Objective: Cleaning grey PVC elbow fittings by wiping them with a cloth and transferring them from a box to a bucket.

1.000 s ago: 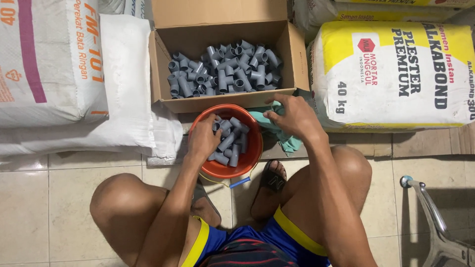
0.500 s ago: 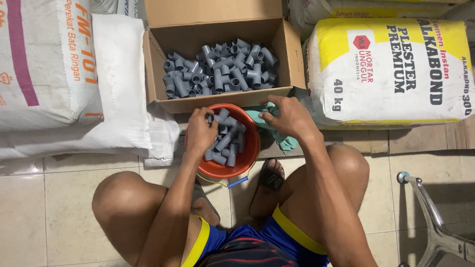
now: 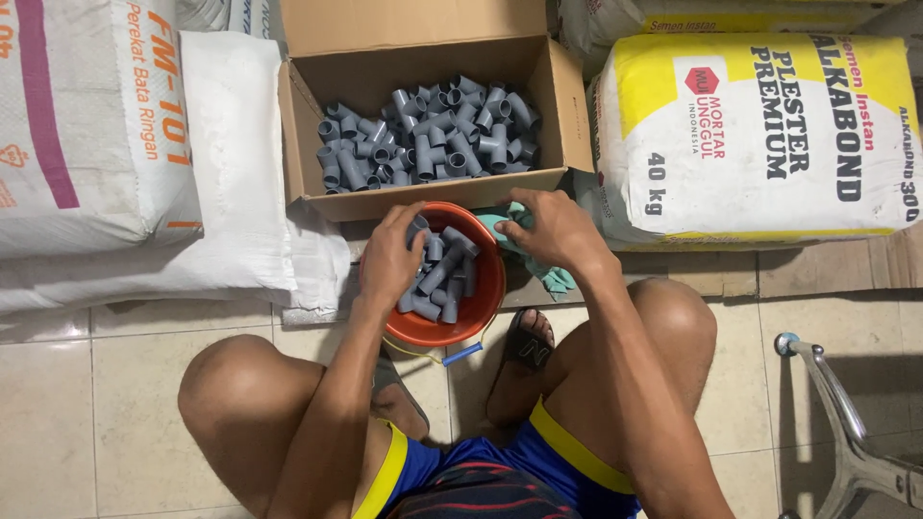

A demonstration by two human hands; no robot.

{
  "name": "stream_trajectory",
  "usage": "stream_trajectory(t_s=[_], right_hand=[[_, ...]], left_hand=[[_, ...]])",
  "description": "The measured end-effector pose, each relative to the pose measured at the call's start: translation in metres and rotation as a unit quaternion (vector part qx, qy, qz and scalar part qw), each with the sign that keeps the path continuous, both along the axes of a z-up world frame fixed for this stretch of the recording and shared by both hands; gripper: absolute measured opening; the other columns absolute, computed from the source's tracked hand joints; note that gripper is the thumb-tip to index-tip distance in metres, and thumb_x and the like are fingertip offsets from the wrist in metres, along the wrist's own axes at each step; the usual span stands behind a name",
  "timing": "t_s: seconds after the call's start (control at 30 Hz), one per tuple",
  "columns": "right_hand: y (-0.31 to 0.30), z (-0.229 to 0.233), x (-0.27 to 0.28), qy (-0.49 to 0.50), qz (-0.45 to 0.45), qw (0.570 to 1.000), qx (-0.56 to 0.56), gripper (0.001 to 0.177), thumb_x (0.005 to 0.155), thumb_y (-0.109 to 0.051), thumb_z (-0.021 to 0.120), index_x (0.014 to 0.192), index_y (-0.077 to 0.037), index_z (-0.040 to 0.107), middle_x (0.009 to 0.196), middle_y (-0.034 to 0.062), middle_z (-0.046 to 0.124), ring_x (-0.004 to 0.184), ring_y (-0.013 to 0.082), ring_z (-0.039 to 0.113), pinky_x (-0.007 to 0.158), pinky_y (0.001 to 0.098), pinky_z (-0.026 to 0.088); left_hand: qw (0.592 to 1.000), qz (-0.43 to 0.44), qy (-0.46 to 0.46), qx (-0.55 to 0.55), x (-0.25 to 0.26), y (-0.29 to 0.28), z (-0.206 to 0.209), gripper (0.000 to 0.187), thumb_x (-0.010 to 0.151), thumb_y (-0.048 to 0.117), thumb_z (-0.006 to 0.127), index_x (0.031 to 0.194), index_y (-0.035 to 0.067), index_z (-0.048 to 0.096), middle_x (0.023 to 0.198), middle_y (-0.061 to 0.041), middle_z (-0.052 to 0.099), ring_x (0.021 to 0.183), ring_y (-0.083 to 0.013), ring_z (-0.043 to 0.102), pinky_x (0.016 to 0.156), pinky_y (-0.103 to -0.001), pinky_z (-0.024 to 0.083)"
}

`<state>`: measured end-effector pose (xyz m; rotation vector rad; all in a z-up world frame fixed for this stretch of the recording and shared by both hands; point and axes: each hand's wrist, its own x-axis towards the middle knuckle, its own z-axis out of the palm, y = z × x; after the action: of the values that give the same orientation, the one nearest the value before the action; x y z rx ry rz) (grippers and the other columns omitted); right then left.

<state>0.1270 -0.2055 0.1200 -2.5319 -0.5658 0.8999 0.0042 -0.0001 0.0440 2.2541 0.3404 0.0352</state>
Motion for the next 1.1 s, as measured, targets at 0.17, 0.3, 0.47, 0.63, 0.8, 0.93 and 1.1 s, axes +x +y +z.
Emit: stream_trajectory(t_s=[0.17,0.3,0.47,0.63,0.8,0.93,1.1], right_hand=[[0.004,-0.001,0.001,0.005,0.009,1.0,0.004,0.037,0.094,-0.024,0.066,0.131,-0.018,0.068,0.133,0.0182,0.068,0.122,0.0458,0.063,0.1,0.0589,0.051],[0.011,0.002,0.0,0.009,0.021,1.0,-0.009,0.038,0.095,-0.024,0.066,0.132,-0.019,0.068,0.136,0.0153,0.067,0.125,0.0432,0.062,0.103,0.0576,0.05],[0.011,0.003,0.002,0.013,0.02,1.0,-0.017,0.037,0.096,-0.026,0.065,0.132,-0.02,0.067,0.136,0.0134,0.067,0.125,0.0399,0.063,0.102,0.0554,0.051],[0.007,0.001,0.003,0.014,0.029,0.999,-0.024,0.04,0.096,-0.03,0.063,0.134,-0.021,0.066,0.137,0.0137,0.067,0.124,0.0418,0.063,0.102,0.0558,0.052],[0.007,0.004,0.002,0.016,0.032,0.999,-0.041,0.04,0.096,-0.03,0.064,0.134,-0.022,0.066,0.136,0.0138,0.067,0.122,0.0409,0.065,0.101,0.0546,0.053],[0.008,-0.001,0.004,0.009,0.036,0.999,-0.026,0.04,0.096,-0.03,0.063,0.135,-0.024,0.065,0.136,0.0121,0.067,0.122,0.0412,0.064,0.101,0.0547,0.053],[0.012,0.004,-0.001,0.014,0.034,0.999,-0.03,0.041,0.095,-0.029,0.064,0.136,-0.022,0.066,0.136,0.0129,0.068,0.12,0.0421,0.065,0.1,0.056,0.053]], left_hand=[[0.985,-0.121,-0.033,0.12,0.007,0.0,-0.061,0.05,0.092,0.0,0.067,0.14,0.007,0.056,0.118,-0.016,0.07,0.118,-0.0335,0.064,0.102,-0.045,0.05],[0.95,-0.224,-0.023,0.215,0.011,0.003,-0.062,0.053,0.096,-0.001,0.06,0.147,0.008,0.048,0.113,-0.015,0.072,0.119,-0.0305,0.064,0.108,-0.043,0.046],[0.949,-0.237,-0.008,0.209,0.008,0.011,-0.091,0.054,0.097,0.0,0.058,0.149,0.008,0.045,0.116,-0.016,0.071,0.124,-0.0298,0.061,0.11,-0.043,0.044],[0.94,-0.241,-0.055,0.233,0.012,-0.006,-0.094,0.057,0.097,0.001,0.06,0.151,0.012,0.044,0.121,-0.013,0.07,0.127,-0.0265,0.06,0.113,-0.04,0.044],[0.904,-0.14,-0.112,0.387,-0.006,-0.015,-0.116,0.05,0.089,0.002,0.072,0.135,0.007,0.054,0.126,-0.015,0.055,0.125,-0.0305,0.052,0.107,-0.043,0.045],[0.909,-0.135,-0.083,0.386,-0.014,-0.008,-0.119,0.045,0.085,0.005,0.076,0.126,0.011,0.058,0.122,-0.012,0.055,0.118,-0.0291,0.054,0.097,-0.042,0.047],[0.898,-0.121,-0.127,0.403,-0.008,-0.004,-0.124,0.037,0.086,0.005,0.076,0.118,0.012,0.06,0.112,-0.01,0.058,0.106,-0.0275,0.059,0.09,-0.041,0.047]])
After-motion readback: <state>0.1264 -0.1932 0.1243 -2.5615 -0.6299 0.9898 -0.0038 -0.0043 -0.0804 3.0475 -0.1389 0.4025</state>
